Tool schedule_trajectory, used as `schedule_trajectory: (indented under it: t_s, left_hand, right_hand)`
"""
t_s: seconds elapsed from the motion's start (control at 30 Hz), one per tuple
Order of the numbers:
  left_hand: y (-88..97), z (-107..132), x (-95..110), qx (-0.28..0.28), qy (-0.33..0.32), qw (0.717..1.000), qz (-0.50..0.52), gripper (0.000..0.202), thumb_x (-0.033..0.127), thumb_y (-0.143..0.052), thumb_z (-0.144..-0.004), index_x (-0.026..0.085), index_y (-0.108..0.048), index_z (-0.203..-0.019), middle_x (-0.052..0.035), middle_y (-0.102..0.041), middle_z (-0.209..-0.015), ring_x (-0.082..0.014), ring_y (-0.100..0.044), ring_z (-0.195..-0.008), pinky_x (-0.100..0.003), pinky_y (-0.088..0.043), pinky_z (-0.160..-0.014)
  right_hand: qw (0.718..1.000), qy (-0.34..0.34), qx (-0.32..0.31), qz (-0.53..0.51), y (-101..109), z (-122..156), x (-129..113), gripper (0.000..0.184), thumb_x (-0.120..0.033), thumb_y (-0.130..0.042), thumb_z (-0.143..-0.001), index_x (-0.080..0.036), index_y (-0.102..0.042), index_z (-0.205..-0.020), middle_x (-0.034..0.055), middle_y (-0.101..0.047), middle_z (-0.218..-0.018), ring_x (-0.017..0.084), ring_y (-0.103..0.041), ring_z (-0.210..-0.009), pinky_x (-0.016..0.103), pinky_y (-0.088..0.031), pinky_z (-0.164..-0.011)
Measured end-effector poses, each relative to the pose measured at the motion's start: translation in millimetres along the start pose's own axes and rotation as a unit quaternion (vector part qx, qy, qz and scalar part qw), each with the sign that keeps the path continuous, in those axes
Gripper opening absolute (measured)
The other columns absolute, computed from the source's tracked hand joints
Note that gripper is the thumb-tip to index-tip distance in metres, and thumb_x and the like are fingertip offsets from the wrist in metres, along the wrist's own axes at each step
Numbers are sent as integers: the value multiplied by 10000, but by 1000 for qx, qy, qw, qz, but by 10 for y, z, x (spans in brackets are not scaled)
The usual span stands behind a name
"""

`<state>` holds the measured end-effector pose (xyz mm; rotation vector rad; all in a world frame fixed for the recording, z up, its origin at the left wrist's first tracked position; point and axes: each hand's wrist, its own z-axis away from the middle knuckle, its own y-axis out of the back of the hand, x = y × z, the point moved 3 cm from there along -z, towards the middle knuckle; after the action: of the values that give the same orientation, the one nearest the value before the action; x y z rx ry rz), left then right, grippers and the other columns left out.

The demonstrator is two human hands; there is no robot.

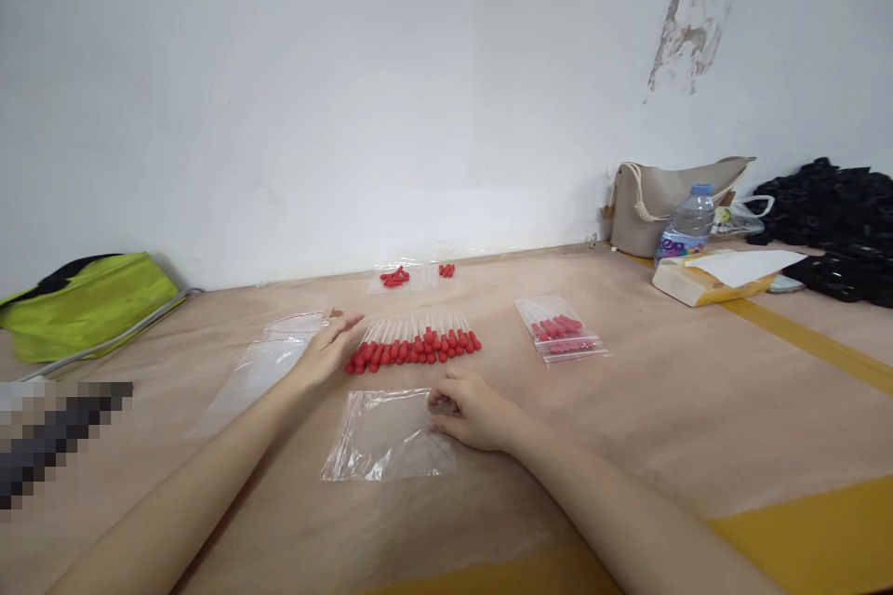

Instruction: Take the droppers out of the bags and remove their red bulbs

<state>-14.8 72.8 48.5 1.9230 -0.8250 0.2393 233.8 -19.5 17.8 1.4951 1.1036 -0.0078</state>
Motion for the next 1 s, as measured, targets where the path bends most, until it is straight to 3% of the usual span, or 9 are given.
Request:
schedule_trajectory:
  t_s: [0.1, 0.2, 0.23, 0.33, 0.43, 0.5, 0.6, 0.7, 1.0]
  left_hand:
    - [17, 6, 62, 47, 8, 999, 5, 329, 310, -379, -837, 147, -572, -1047, -90, -601, -1066, -213, -555, -987, -375, -443, -861]
    - [100, 154, 357, 73, -64, 995, 6, 256, 304, -412, -851, 154, -590, -958, -75, -614, -958, -201, -555, -934, -381, -435, -861]
    - [108, 241, 481, 38, -103, 994, 8, 236, 291, -415, -859, 163, -595, -941, -64, -620, -929, -189, -560, -915, -369, -439, -858]
    - [48, 598, 788, -180, -227, 957, -1, 269, 265, -389, -889, 206, -574, -1075, -61, -575, -1131, -176, -501, -1081, -342, -403, -933]
    - [-13, 909, 845, -327, -263, 905, -65, 459, 357, -357, -901, 247, -304, -1344, -61, -313, -1408, -214, -274, -1294, -411, -256, -1055]
    - [-41, 1011, 800, -377, -266, 881, -102, 569, 428, -326, -898, 249, -115, -1396, -64, -152, -1458, -238, -143, -1335, -463, -153, -1080]
    - [-67, 1032, 731, -397, -267, 868, -132, 621, 482, -280, -893, 245, -5, -1397, -67, -52, -1463, -249, -59, -1342, -482, -85, -1082]
    - [-85, 1015, 702, -396, -270, 865, -144, 635, 501, -263, -890, 244, 26, -1394, -71, -27, -1461, -245, -40, -1342, -472, -80, -1084]
    - [-91, 1024, 704, -396, -262, 871, -125, 644, 505, -291, -883, 255, 14, -1393, -68, -39, -1460, -248, -47, -1342, -483, -82, -1081]
  right_hand:
    - [1000, -1, -4, -1, 11, 8, 3, 175, -279, -616, -736, -160, -602, -863, 30, -537, -815, 114, -510, -682, 221, -418, -612]
    - [1000, 13, -2, 9, 30, 21, 22, 160, -280, -594, -756, -166, -600, -868, 37, -547, -829, 130, -523, -717, 238, -429, -639]
    - [1000, 22, 2, 15, 38, 26, 27, 152, -274, -586, -763, -168, -601, -871, 43, -550, -841, 138, -527, -743, 248, -434, -662]
    - [998, 49, 26, 42, 62, 44, 11, 147, -249, -540, -793, -169, -609, -895, 63, -559, -881, 160, -528, -823, 280, -434, -731]
    - [996, 69, 15, 61, 58, 59, -58, 221, -297, -506, -822, -177, -609, -976, 78, -580, -951, 171, -529, -891, 302, -426, -791]
    - [993, 89, -25, 68, 29, 69, -117, 367, -398, -534, -800, -194, -569, -1103, 90, -555, -1125, 196, -502, -1020, 334, -390, -888]
    - [986, 101, -101, 86, -35, 88, -157, 604, -509, -478, -805, -217, -366, -1322, 94, -362, -1373, 237, -331, -1246, 411, -235, -1037]
    - [981, 81, -147, 96, -92, 105, -126, 640, -519, -360, -857, -218, -175, -1392, 85, -207, -1441, 237, -157, -1327, 444, -114, -1079]
    - [977, 71, -171, 104, -147, 116, -91, 641, -523, -302, -872, -186, -150, -1395, 90, -135, -1450, 258, -89, -1335, 470, -84, -1080]
